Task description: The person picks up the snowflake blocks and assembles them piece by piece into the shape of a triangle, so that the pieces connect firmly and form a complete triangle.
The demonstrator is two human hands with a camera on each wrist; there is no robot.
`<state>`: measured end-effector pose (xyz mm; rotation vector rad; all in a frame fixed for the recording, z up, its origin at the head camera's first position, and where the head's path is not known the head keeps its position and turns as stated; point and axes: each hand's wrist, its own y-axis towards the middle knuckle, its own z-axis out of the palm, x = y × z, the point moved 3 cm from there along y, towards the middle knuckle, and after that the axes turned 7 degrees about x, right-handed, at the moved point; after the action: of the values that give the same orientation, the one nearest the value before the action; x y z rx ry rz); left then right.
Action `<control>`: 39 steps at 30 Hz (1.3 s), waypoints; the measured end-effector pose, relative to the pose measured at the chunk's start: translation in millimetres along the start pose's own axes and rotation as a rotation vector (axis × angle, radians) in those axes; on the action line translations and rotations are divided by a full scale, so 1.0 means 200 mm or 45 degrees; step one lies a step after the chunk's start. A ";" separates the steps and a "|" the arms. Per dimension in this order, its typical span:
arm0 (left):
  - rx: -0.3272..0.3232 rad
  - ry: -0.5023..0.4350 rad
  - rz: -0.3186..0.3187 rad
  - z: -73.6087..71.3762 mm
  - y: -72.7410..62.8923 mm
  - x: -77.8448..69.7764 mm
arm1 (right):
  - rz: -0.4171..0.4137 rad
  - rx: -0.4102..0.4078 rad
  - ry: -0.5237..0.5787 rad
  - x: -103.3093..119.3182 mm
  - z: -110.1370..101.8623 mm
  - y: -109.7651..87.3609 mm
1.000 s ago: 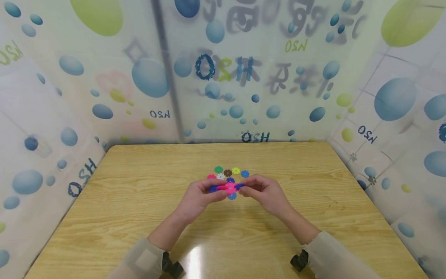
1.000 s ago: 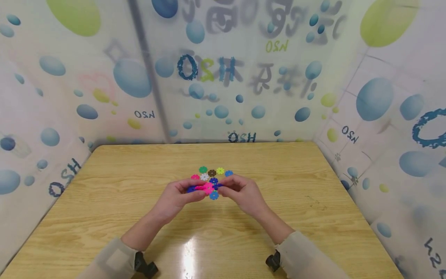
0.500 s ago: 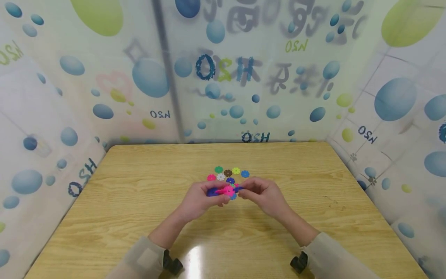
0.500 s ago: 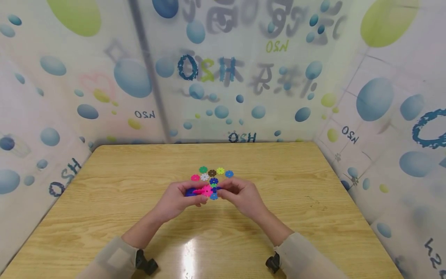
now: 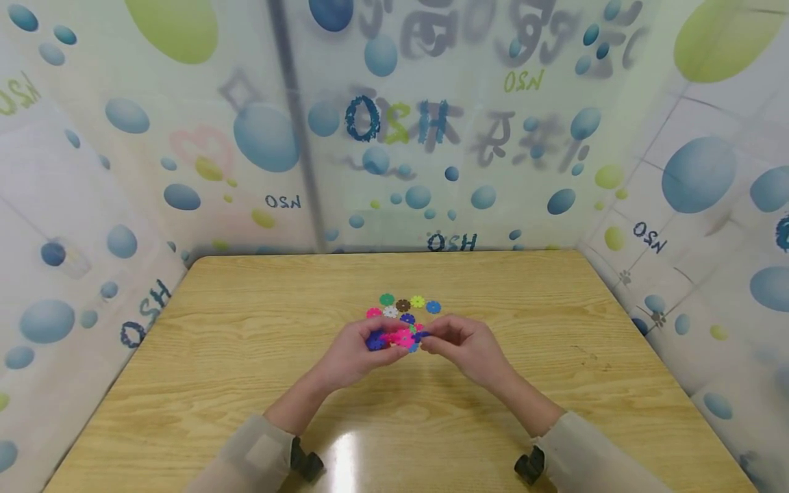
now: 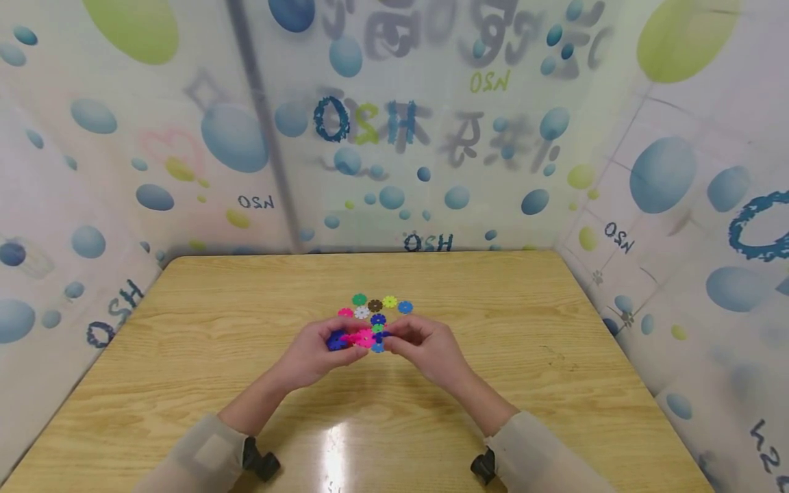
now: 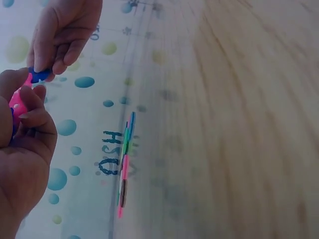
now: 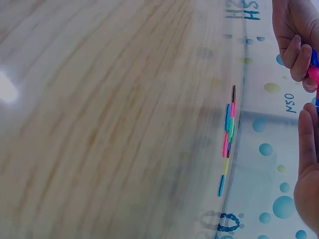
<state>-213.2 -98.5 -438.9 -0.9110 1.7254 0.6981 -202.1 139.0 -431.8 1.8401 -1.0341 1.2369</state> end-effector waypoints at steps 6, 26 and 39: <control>0.022 0.001 0.027 0.02 0.01 0.00 | 0.012 -0.013 -0.019 0.00 0.01 -0.01; 0.105 -0.009 0.042 0.01 0.02 0.00 | -0.007 -0.037 -0.017 0.03 0.04 0.00; 0.128 0.044 0.024 0.02 0.03 0.00 | 0.001 -0.034 -0.043 0.02 0.03 -0.01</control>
<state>-216.2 -92.9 -439.8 -0.8426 1.7856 0.6053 -196.4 133.0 -429.9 1.8460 -1.0643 1.1906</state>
